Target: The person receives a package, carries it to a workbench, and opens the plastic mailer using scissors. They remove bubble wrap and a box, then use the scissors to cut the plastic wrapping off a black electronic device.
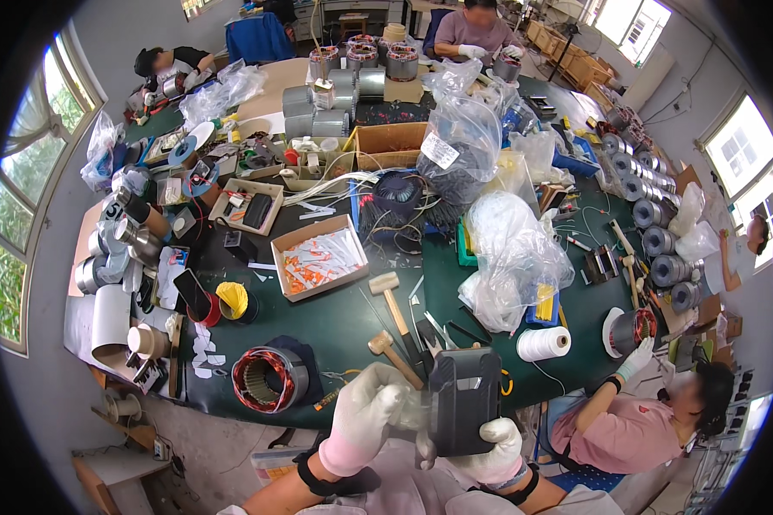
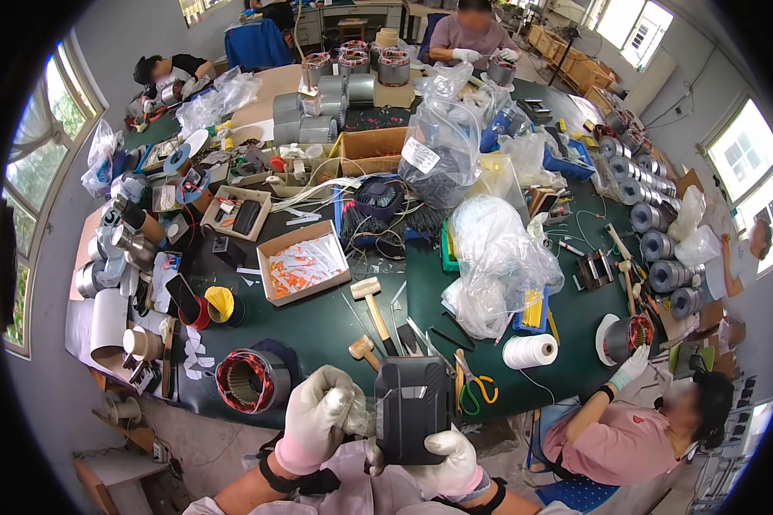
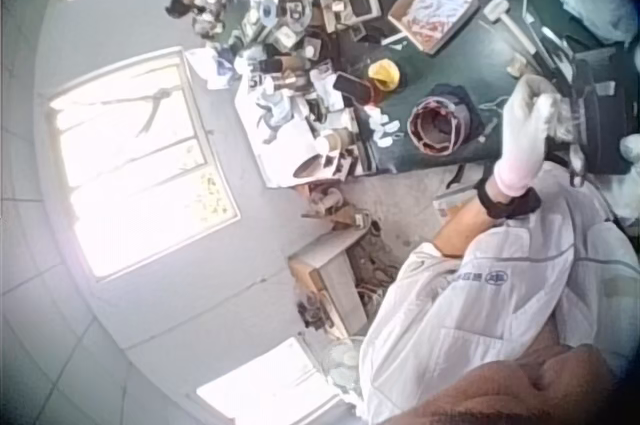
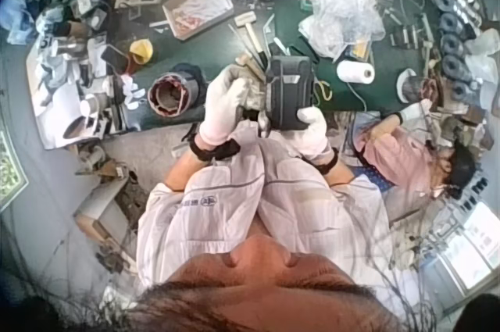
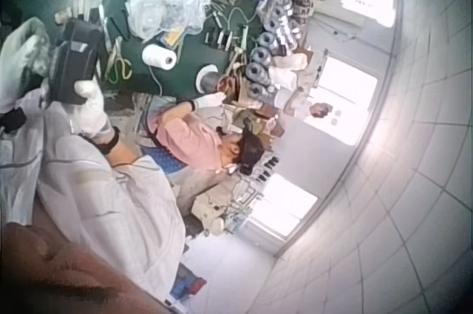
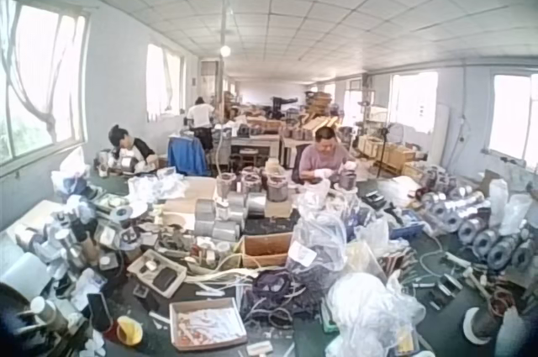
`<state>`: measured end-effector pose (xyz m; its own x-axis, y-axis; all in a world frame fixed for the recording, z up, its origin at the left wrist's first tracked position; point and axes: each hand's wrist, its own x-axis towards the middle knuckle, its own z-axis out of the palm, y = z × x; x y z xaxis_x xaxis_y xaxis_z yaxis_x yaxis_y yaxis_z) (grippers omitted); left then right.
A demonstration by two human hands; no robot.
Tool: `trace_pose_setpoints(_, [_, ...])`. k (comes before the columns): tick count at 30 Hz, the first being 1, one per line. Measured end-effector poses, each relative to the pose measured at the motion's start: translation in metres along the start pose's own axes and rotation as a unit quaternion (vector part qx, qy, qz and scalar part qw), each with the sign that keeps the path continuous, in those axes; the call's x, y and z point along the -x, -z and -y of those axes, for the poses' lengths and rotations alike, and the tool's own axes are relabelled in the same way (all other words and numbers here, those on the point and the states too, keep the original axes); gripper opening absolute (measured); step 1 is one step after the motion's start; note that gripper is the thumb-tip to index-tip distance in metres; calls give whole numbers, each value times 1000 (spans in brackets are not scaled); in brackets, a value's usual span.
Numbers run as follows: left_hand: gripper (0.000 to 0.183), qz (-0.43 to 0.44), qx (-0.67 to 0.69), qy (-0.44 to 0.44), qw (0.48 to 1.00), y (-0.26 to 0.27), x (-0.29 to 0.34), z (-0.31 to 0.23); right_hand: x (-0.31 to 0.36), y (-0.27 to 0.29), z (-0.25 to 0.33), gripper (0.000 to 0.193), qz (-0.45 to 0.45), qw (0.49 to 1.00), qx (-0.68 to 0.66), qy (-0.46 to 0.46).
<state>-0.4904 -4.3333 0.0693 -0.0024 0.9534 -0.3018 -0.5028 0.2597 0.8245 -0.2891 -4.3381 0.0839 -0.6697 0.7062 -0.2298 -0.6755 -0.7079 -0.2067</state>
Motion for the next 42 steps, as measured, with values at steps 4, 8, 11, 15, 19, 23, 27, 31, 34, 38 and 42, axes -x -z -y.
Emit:
trace_pose_setpoints(4, [42,-8,25,2,1000,-4,3,-6,3,-3,4,82,-6,1000,5,6])
trace_pose_setpoints(8, [45,-16,40,-21,999,1,1,-13,8,1,14,80,-45,997,62,5])
trace_pose_setpoints(11, [48,12,2,-1,1000,7,-3,-18,9,-2,18,78,-76,995,65,7])
trace_pose_setpoints(15, [53,78,-36,36,996,25,-16,-25,8,1,25,71,-72,995,74,3])
trace_pose_setpoints(19, [73,142,121,36,982,57,-33,-19,1,-16,24,59,-157,950,269,33])
trace_pose_setpoints(23, [49,2,19,-77,997,65,-42,-23,-6,-16,17,50,-231,886,395,76])
trace_pose_setpoints(27, [23,39,-406,-240,881,-15,-13,-47,-10,-14,11,54,-251,761,583,135])
trace_pose_setpoints(31, [21,45,-495,-304,813,-44,-21,-31,-16,-3,1,55,-229,677,669,204])
trace_pose_setpoints(34, [18,22,-495,-321,807,-40,-26,-19,-15,5,-3,54,-219,660,689,204])
trace_pose_setpoints(38, [13,11,-487,-280,827,-38,-24,-18,-12,-4,-5,53,-223,719,634,178])
trace_pose_setpoints(42, [8,10,-445,-201,873,-27,-21,-22,-12,-20,2,52,-291,805,511,75])
